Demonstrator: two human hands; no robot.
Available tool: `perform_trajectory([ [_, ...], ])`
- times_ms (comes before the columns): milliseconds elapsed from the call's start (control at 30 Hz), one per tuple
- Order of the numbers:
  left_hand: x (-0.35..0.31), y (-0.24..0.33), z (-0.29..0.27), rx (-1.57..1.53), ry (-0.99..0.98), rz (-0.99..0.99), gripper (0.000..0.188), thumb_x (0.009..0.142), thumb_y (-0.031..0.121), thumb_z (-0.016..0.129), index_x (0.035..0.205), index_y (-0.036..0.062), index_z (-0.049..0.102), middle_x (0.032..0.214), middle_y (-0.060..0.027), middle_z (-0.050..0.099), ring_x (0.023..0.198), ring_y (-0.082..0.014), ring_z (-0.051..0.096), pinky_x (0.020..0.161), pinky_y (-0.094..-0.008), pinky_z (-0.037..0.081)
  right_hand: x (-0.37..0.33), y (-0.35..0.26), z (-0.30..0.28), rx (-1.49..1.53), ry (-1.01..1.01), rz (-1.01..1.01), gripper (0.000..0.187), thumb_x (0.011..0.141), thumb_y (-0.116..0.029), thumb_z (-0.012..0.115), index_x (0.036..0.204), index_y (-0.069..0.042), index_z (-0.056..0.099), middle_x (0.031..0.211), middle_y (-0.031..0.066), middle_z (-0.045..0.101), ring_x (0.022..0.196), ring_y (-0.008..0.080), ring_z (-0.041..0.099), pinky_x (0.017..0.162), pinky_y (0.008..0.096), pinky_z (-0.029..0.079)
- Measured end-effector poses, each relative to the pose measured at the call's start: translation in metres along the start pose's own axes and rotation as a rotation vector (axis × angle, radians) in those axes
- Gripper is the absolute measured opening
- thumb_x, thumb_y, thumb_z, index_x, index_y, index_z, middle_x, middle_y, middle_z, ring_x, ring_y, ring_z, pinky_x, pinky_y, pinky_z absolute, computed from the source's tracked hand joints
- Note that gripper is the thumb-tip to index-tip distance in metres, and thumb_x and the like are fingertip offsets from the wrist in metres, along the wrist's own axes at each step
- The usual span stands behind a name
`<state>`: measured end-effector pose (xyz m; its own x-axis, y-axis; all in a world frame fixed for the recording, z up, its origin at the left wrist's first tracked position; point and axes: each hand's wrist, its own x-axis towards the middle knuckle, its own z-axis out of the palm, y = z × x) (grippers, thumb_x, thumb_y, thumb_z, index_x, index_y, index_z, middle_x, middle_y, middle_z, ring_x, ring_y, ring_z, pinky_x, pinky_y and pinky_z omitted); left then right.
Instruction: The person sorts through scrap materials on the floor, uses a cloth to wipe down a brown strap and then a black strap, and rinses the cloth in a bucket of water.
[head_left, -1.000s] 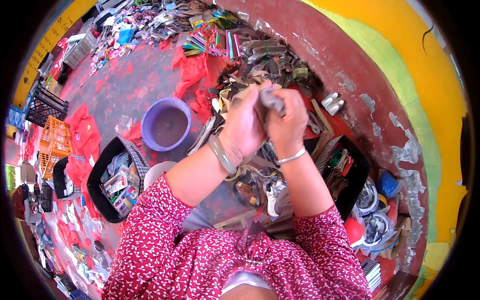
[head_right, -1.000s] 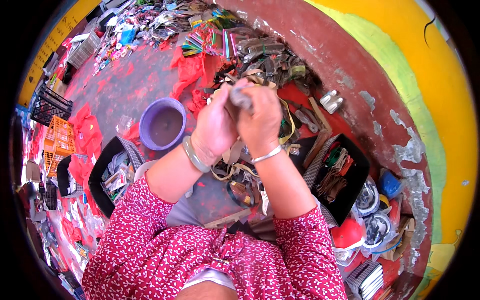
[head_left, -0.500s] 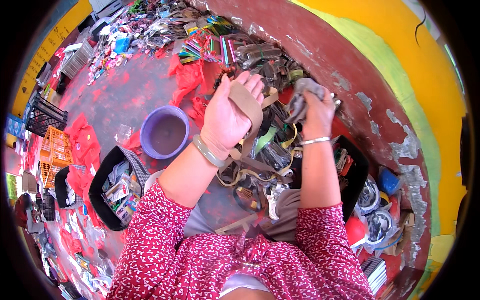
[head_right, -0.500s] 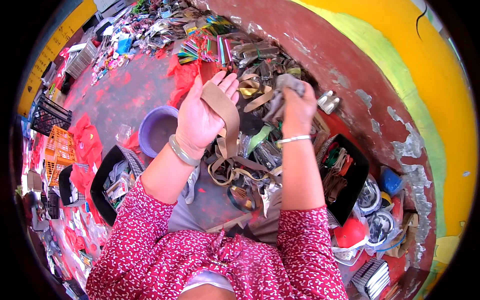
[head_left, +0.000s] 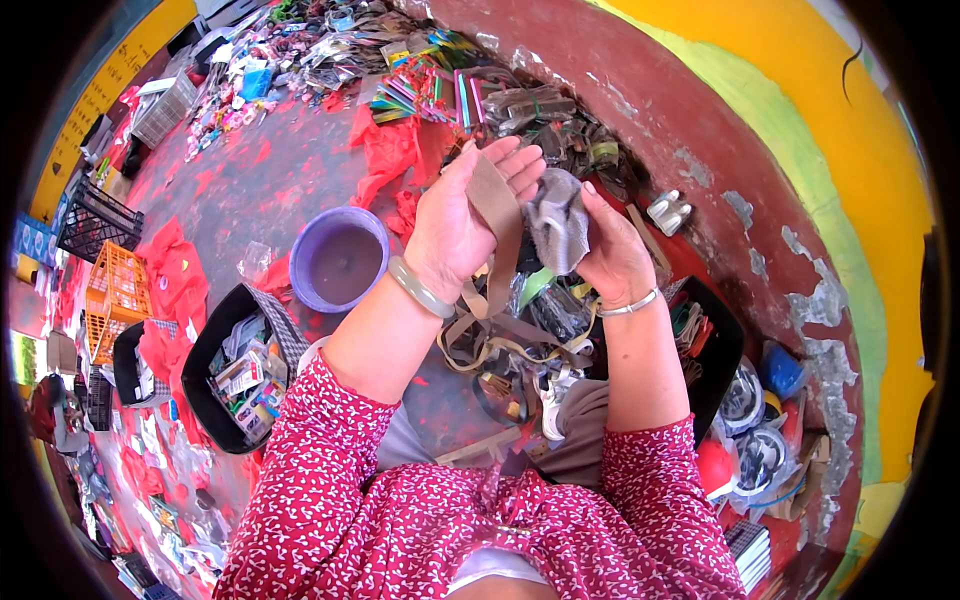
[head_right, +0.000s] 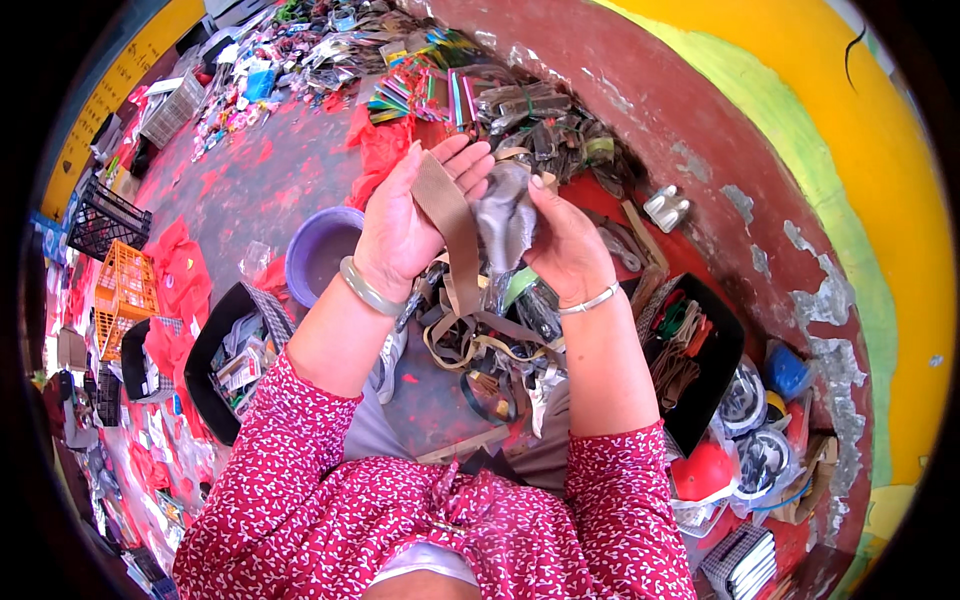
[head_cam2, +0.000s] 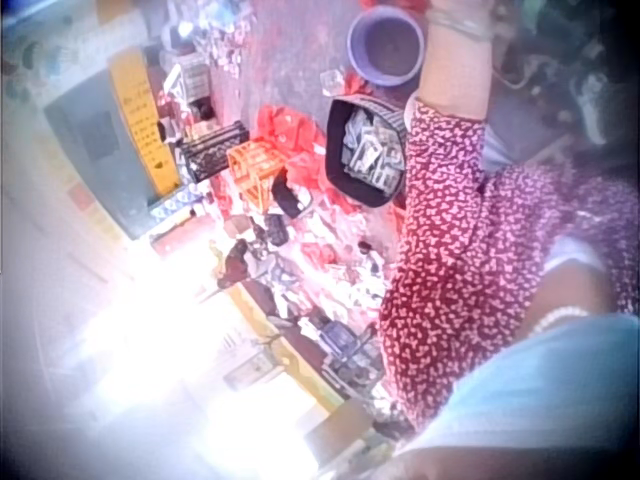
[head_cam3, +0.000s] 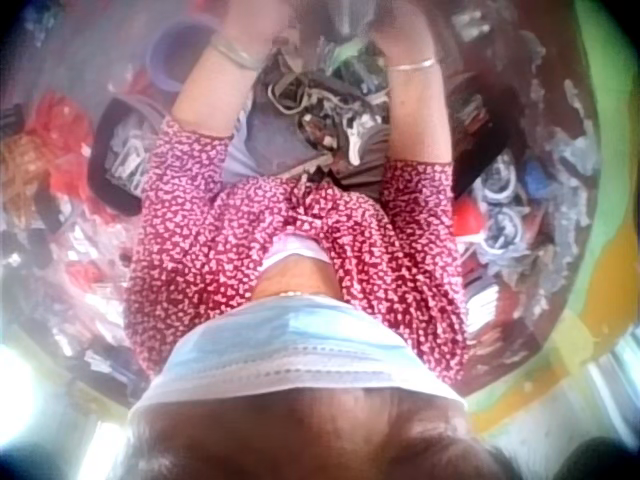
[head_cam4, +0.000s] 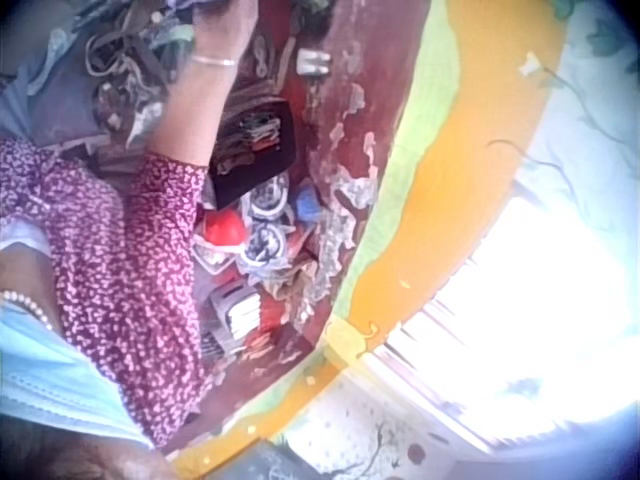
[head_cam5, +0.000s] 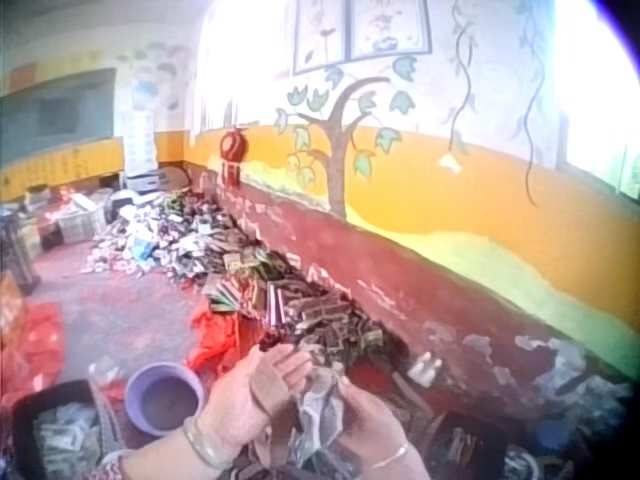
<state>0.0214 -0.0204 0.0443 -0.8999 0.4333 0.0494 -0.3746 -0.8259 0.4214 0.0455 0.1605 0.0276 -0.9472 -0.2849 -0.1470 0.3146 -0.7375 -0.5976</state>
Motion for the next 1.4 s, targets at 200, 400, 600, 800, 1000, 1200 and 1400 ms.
perform_trajectory([
  [200, 0.001, 0.001, 0.003, -0.119, 0.009, 0.082, 0.052, 0.096, 0.034, 0.033, 0.128, -0.0063, 0.034, 0.132, -0.0218, 0.041, 0.122, -0.0305, 0.042, 0.102, -0.0394, 0.035, -0.013, 0.010, 0.018, -0.162, -0.174, 0.007, 0.050, 0.083, -0.014, 0.063, 0.126, -0.001, 0.042, 0.115, 0.0058, 0.055, 0.102, 0.0157, 0.055, 0.085, 0.0317, 0.046],
  [400, 0.002, 0.007, -0.002, -0.091, -0.004, 0.088, 0.048, 0.097, 0.032, 0.032, 0.125, -0.0070, 0.035, 0.132, -0.0235, 0.039, 0.122, -0.0307, 0.041, 0.104, -0.0395, 0.034, -0.001, 0.021, 0.019, -0.451, -0.068, -0.016, 0.049, 0.073, 0.000, 0.067, 0.119, 0.001, 0.050, 0.102, 0.0031, 0.060, 0.090, 0.0117, 0.058, 0.082, 0.0272, 0.046],
  [600, 0.009, 0.008, -0.005, -0.042, 0.022, 0.135, 0.049, 0.095, 0.036, 0.039, 0.121, -0.0060, 0.039, 0.127, -0.0206, 0.045, 0.120, -0.0289, 0.043, 0.102, -0.0383, 0.035, -0.002, 0.014, 0.013, -0.451, 0.020, 0.053, 0.036, 0.074, 0.000, 0.064, 0.109, 0.003, 0.056, 0.096, 0.0047, 0.063, 0.083, 0.0132, 0.061, 0.077, 0.0270, 0.048],
  [800, -0.009, -0.032, 0.006, 0.354, -0.018, -0.058, 0.044, 0.089, 0.037, 0.052, 0.120, 0.0063, 0.047, 0.119, -0.0069, 0.051, 0.109, -0.0194, 0.050, 0.096, -0.0337, 0.038, -0.004, 0.019, 0.024, -0.102, 0.105, -0.087, 0.026, 0.079, -0.003, 0.061, 0.105, 0.001, 0.058, 0.095, 0.0069, 0.064, 0.084, 0.0168, 0.062, 0.077, 0.0301, 0.050],
  [1000, 0.004, -0.015, 0.013, 0.197, 0.009, 0.186, 0.051, 0.095, 0.035, 0.036, 0.132, -0.0009, 0.037, 0.134, -0.0158, 0.041, 0.126, -0.0264, 0.037, 0.105, -0.0390, 0.030, -0.011, 0.001, 0.020, -0.262, 0.127, -0.345, 0.020, 0.083, -0.003, 0.055, 0.103, 0.000, 0.058, 0.095, 0.0074, 0.064, 0.083, 0.0170, 0.062, 0.076, 0.0291, 0.050],
  [1200, 0.003, -0.005, 0.003, -0.116, -0.080, 0.031, 0.058, 0.091, 0.047, 0.037, 0.133, 0.0068, 0.036, 0.137, -0.0209, 0.035, 0.126, -0.0341, 0.035, 0.098, -0.0516, 0.034, -0.019, -0.026, 0.023, -0.175, 0.258, -0.793, 0.017, 0.082, -0.002, 0.054, 0.098, -0.003, 0.058, 0.095, 0.0080, 0.062, 0.086, 0.0192, 0.061, 0.078, 0.0329, 0.049],
  [1400, 0.000, -0.002, 0.007, -0.123, -0.061, -0.001, 0.070, 0.091, 0.057, 0.026, 0.133, 0.0026, 0.033, 0.137, -0.0214, 0.034, 0.126, -0.0335, 0.035, 0.103, -0.0480, 0.030, -0.041, -0.008, 0.057, -0.951, 0.287, -1.059, 0.025, 0.080, -0.002, 0.060, 0.105, -0.004, 0.058, 0.101, 0.0068, 0.061, 0.092, 0.0176, 0.060, 0.083, 0.0335, 0.048],
])
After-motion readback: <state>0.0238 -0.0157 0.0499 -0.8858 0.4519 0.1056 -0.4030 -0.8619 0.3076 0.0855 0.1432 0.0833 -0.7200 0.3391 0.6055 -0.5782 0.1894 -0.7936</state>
